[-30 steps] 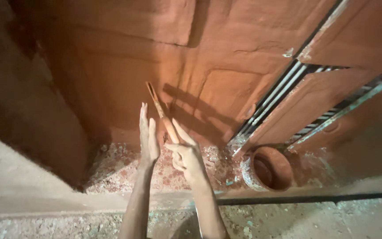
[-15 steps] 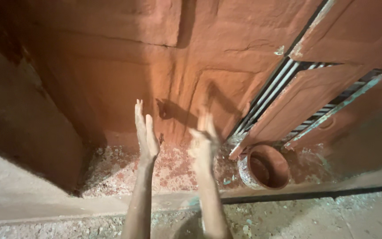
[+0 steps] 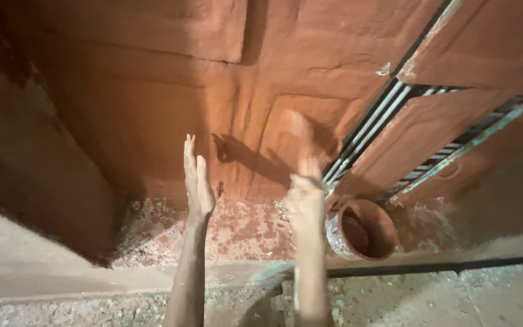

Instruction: The person paints wooden cabinet doors with a red-brown coating. They dip a wide brush into a bowl of paint and apply brush strokes across the door panels, working over different sections of the doors.

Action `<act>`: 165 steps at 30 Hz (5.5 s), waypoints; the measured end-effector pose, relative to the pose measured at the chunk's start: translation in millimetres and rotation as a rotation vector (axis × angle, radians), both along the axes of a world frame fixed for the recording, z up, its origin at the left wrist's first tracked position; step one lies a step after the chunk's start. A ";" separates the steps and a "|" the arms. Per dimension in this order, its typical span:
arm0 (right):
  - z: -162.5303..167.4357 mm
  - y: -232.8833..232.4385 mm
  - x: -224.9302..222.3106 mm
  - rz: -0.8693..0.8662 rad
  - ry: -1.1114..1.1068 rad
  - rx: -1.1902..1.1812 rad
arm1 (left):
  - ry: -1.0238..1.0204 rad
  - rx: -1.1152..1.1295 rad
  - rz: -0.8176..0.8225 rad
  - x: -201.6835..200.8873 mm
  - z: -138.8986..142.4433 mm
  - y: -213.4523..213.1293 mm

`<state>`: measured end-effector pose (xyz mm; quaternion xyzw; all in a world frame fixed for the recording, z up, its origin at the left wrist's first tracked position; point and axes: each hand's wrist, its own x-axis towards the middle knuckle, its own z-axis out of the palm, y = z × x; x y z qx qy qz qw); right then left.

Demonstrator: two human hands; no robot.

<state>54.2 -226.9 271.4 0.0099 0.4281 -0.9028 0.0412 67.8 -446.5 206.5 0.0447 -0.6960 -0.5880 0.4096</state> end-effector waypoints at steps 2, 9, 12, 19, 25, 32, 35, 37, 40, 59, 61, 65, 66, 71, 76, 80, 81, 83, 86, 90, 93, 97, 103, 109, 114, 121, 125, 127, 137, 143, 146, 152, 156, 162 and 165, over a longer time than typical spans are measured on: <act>-3.7 31.9 -11.3 -0.143 0.116 0.043 | -0.003 0.000 -0.023 0.5 4.8 2.1; 1.6 -33.4 -5.0 -0.108 0.102 0.223 | 0.042 0.020 -0.037 -4.7 16.0 -10.2; 7.2 -87.5 33.3 0.196 0.070 0.312 | 0.049 0.014 -0.016 -1.2 17.1 -15.5; 14.1 -73.5 37.7 0.366 -0.120 0.013 | 0.087 0.045 -0.044 2.9 23.8 -9.6; 20.0 36.0 -13.0 -0.102 0.097 0.082 | 0.042 0.070 -0.096 4.7 31.8 3.5; 24.8 -47.2 15.5 -0.050 0.111 0.074 | 0.024 0.088 -0.104 12.5 40.5 -16.5; 23.0 -100.3 43.2 0.237 0.029 0.118 | 0.056 0.059 -0.089 15.7 42.4 -23.2; 22.7 -119.2 53.4 0.395 0.019 0.218 | 0.066 0.056 -0.093 14.5 45.4 -25.8; 26.2 -109.9 50.1 0.484 0.004 -0.012 | 0.072 -0.005 -0.081 10.3 50.2 -25.4; 14.4 -141.8 52.7 0.479 0.125 0.116 | 0.033 0.009 -0.059 23.2 32.2 -35.2; 0.4 -121.8 36.4 0.387 0.116 0.047 | 0.048 0.034 -0.080 17.9 29.6 -29.1; -4.9 -31.5 -14.6 0.129 0.098 -0.065 | 0.035 0.032 -0.099 9.6 22.1 -14.2; -3.3 -8.5 -22.4 0.020 0.094 -0.086 | 0.031 0.035 -0.105 6.5 20.6 -11.4; 1.7 45.0 -24.9 -0.200 0.167 -0.019 | -0.043 -0.022 -0.090 3.3 2.1 -0.6; -12.2 -41.7 7.5 -0.021 0.188 0.186 | -0.130 -0.054 -0.038 5.0 -26.0 5.3; -27.5 -89.6 40.3 0.339 0.071 0.309 | -0.053 -0.027 -0.041 1.9 -43.1 9.5; -30.8 -86.2 41.6 0.391 0.032 0.331 | -0.057 -0.029 -0.030 1.6 -46.2 11.9; -37.0 -62.0 33.8 0.334 0.032 0.224 | -0.090 -0.028 -0.026 2.3 -51.2 17.9; -47.9 0.4 4.9 0.113 0.043 0.062 | -0.134 -0.029 -0.041 3.0 -54.3 29.3; -61.8 57.3 -20.7 -0.137 0.137 -0.057 | -0.117 -0.028 -0.059 -0.6 -53.0 42.5; -71.0 41.5 -16.4 -0.115 0.157 -0.001 | -0.084 -0.033 -0.063 -1.4 -54.3 49.1; -91.5 -24.2 -1.7 0.217 -0.008 0.276 | -0.095 -0.037 -0.070 -1.6 -58.9 49.8; -139.6 -8.9 -10.0 0.343 -0.084 0.032 | -0.052 -0.052 -0.039 -4.2 -62.8 51.0; -134.5 49.9 -33.0 -0.232 -0.017 -0.064 | -0.155 -0.110 -0.027 -7.8 -70.0 62.6; -133.3 1.4 -9.0 -0.004 0.038 0.148 | -0.145 -0.197 -0.042 -12.8 -90.3 69.2; -183.5 15.4 -12.3 0.498 -0.263 0.053 | -0.066 -0.189 -0.080 -21.6 -110.7 72.6; -205.2 63.1 -41.6 -0.148 -0.468 -0.030 | -0.152 -0.151 -0.091 -18.2 -111.6 84.2; -212.8 74.0 -47.8 -0.134 -0.216 -0.164 | -0.182 -0.189 -0.082 -18.1 -111.8 86.0; -232.0 4.7 -24.6 0.296 -0.428 0.280 | -0.170 -0.191 -0.045 -23.0 -144.3 90.0; -230.6 57.1 -24.2 0.272 -0.408 0.168 | -0.240 -0.152 -0.057 -24.3 -147.5 105.0; -228.7 73.7 -33.3 0.040 -0.334 -0.123 | -0.214 -0.159 -0.055 -19.4 -144.0 105.8; -233.0 44.4 -34.1 0.000 -0.367 0.048 | -0.291 -0.170 0.034 -18.5 -142.3 103.9; -237.2 14.3 -30.0 0.374 -0.247 0.375 | -0.256 -0.178 0.065 -16.0 -145.3 109.8; -211.4 19.5 -40.0 0.342 0.109 1.153 | -0.253 -0.105 0.087 -16.6 -143.7 116.2; -160.8 18.5 -37.4 0.306 0.214 1.490 | -0.220 -0.113 0.073 -19.2 -143.6 125.9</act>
